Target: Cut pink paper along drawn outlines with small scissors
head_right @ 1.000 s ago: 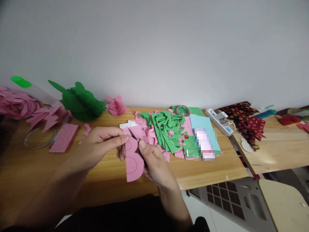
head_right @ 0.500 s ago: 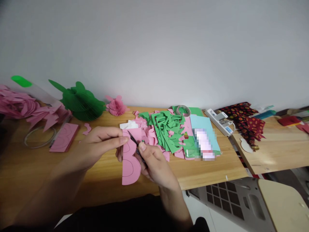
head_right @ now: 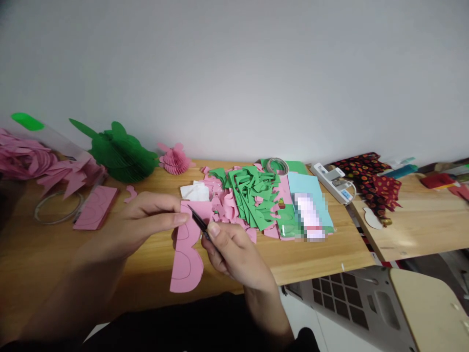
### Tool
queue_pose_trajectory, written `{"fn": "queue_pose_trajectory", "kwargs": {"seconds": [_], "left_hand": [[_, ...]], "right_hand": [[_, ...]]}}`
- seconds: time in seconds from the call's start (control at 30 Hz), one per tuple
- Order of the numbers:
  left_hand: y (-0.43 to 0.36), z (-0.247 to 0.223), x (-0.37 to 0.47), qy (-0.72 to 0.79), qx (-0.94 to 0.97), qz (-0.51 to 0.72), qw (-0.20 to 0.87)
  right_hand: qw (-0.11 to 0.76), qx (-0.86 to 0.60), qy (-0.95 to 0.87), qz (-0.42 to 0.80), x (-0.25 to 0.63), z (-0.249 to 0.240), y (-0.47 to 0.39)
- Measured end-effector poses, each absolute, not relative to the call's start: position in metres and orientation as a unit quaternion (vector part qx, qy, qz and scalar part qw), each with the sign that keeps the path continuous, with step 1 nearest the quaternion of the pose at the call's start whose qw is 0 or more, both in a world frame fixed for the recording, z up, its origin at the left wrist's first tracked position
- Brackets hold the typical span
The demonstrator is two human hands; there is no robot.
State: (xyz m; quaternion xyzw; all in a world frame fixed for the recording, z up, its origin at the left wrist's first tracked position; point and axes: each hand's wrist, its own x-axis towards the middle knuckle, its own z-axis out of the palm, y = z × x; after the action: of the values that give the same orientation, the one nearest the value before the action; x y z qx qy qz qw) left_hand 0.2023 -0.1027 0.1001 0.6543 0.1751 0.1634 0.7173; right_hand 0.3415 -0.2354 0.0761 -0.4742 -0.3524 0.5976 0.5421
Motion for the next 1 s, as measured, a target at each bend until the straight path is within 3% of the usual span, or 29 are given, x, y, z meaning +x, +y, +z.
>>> {"fn": "queue_pose_trajectory", "kwargs": {"seconds": [1.0], "left_hand": [[-0.100,0.112,0.199,0.147,0.727,0.132,0.658]], "right_hand": [[0.526,-0.471,-0.381,0.597,0.345,0.076,-0.242]]}}
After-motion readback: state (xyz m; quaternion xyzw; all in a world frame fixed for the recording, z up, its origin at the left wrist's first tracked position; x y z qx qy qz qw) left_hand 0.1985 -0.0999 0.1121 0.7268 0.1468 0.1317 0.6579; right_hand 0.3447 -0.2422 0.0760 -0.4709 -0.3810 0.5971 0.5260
